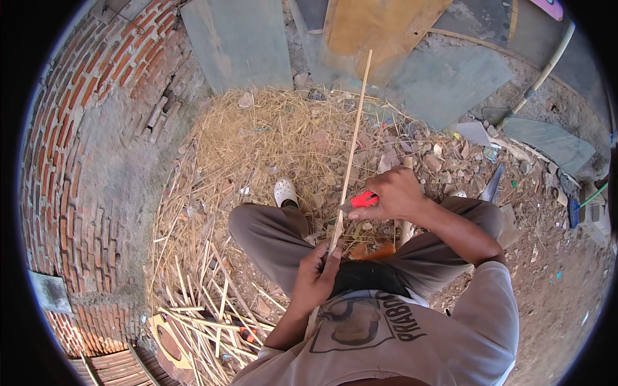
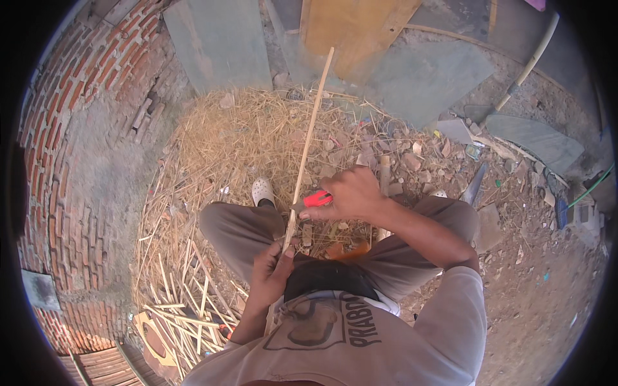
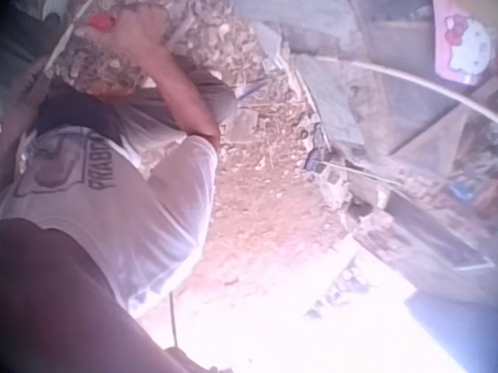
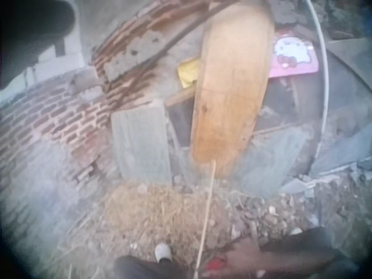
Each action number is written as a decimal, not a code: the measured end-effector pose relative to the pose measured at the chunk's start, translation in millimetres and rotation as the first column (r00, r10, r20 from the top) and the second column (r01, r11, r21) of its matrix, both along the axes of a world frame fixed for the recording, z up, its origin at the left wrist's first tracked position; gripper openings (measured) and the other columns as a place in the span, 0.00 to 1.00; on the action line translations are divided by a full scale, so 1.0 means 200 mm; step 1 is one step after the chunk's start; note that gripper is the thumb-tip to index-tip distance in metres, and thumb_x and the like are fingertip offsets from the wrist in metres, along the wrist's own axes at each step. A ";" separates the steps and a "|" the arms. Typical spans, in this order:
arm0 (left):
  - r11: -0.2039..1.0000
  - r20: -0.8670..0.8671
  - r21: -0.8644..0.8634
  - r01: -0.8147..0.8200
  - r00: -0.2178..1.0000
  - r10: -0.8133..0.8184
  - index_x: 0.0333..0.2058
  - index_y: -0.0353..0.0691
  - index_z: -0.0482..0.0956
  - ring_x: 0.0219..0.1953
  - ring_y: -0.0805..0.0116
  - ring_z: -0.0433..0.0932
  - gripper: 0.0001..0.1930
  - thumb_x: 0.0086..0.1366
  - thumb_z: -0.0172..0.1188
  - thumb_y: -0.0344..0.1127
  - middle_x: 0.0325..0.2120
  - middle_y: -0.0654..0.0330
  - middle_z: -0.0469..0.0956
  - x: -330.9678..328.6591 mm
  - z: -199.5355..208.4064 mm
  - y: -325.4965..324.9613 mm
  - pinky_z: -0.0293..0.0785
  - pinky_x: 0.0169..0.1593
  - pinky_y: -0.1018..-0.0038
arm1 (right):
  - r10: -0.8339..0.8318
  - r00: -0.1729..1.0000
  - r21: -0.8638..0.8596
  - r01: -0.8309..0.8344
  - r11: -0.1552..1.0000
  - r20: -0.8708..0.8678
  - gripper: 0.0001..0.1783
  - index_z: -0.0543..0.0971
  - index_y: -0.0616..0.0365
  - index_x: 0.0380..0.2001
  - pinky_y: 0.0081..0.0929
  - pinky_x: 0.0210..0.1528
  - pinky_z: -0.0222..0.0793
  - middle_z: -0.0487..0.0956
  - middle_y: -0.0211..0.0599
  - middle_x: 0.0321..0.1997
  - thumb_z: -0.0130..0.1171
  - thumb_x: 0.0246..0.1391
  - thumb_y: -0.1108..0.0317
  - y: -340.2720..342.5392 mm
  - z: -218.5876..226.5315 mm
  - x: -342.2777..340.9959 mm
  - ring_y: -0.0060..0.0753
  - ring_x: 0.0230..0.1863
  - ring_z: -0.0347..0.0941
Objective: The person sits cross-legged on the ground and uses a red utility knife to shave the surface of a long bamboo stick. They hold the stick with their left hand and repeatedly scrape the blade along its length to remove the outer layer, creating thin strips of bamboo waste.
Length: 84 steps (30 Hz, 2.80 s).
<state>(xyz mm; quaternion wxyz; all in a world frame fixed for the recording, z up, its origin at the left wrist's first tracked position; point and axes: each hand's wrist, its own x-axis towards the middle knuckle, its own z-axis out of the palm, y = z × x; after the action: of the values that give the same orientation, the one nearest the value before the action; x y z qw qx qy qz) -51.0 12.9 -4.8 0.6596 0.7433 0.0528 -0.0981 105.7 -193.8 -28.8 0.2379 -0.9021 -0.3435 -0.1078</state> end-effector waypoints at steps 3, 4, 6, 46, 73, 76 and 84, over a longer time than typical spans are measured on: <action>0.999 -0.020 0.029 0.016 1.000 -0.015 0.49 0.33 0.75 0.22 0.87 0.57 0.12 0.72 0.51 0.32 0.19 0.75 0.63 0.00 0.00 -0.03 0.53 0.24 0.84 | -0.155 0.987 -0.033 0.157 0.987 0.044 0.41 0.78 0.54 0.12 0.38 0.19 0.69 0.72 0.39 0.09 0.54 0.41 0.21 -0.07 0.01 0.12 0.42 0.12 0.73; 0.999 -0.052 0.041 0.024 0.998 -0.022 0.49 0.33 0.75 0.22 0.87 0.57 0.12 0.72 0.51 0.32 0.19 0.75 0.63 0.01 0.00 -0.02 0.53 0.24 0.84 | -0.219 0.975 -0.058 0.222 0.973 0.041 0.41 0.78 0.54 0.12 0.38 0.20 0.69 0.72 0.39 0.09 0.54 0.41 0.21 -0.08 0.01 0.15 0.42 0.12 0.73; 0.999 -0.083 0.030 0.031 0.996 -0.029 0.49 0.34 0.75 0.22 0.86 0.57 0.12 0.72 0.51 0.32 0.19 0.74 0.62 0.01 0.00 -0.02 0.53 0.25 0.84 | -0.149 0.988 0.008 0.148 0.989 0.049 0.41 0.75 0.55 0.11 0.38 0.20 0.67 0.71 0.38 0.09 0.56 0.41 0.22 -0.05 -0.02 0.08 0.43 0.12 0.72; 0.960 -0.294 -0.237 0.146 0.931 -0.214 0.51 0.35 0.74 0.19 0.86 0.57 0.14 0.73 0.49 0.35 0.17 0.71 0.62 -0.28 -0.02 0.07 0.55 0.23 0.84 | -0.833 0.460 0.001 0.876 0.483 -0.308 0.49 0.83 0.59 0.25 0.47 0.36 0.73 0.79 0.54 0.22 0.37 0.51 0.20 -0.77 -0.11 0.80 0.55 0.32 0.79; 0.960 -0.268 -0.274 0.057 0.954 -0.133 0.55 0.37 0.71 0.14 0.84 0.56 0.20 0.76 0.43 0.45 0.17 0.68 0.62 0.07 -0.01 -0.03 0.54 0.18 0.85 | -0.105 0.994 0.058 0.103 0.993 0.025 0.38 0.76 0.53 0.11 0.37 0.19 0.66 0.71 0.36 0.10 0.59 0.38 0.24 -0.06 -0.10 0.09 0.43 0.13 0.71; 0.950 -0.278 -0.305 0.067 0.948 -0.156 0.55 0.37 0.71 0.14 0.84 0.56 0.20 0.76 0.42 0.45 0.17 0.68 0.62 0.05 0.00 -0.03 0.53 0.18 0.85 | -0.246 0.967 -0.004 0.247 0.969 0.059 0.38 0.77 0.54 0.13 0.40 0.21 0.66 0.71 0.38 0.10 0.59 0.38 0.24 -0.10 -0.10 0.18 0.46 0.15 0.72; 0.904 -0.277 -0.407 0.133 0.925 -0.261 0.53 0.39 0.72 0.17 0.84 0.56 0.17 0.76 0.42 0.42 0.17 0.69 0.61 -0.06 0.00 -0.04 0.52 0.21 0.84 | -0.601 0.781 -0.068 0.599 0.798 -0.171 0.43 0.82 0.57 0.20 0.45 0.30 0.72 0.77 0.48 0.16 0.50 0.45 0.21 -0.35 -0.07 0.50 0.51 0.25 0.77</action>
<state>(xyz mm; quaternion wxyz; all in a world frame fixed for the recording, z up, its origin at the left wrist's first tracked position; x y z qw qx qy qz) -63.9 4.1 -3.8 0.7599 0.5759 0.0644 -0.2944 205.0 -263.0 -43.1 0.2172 -0.9716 -0.0159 -0.0925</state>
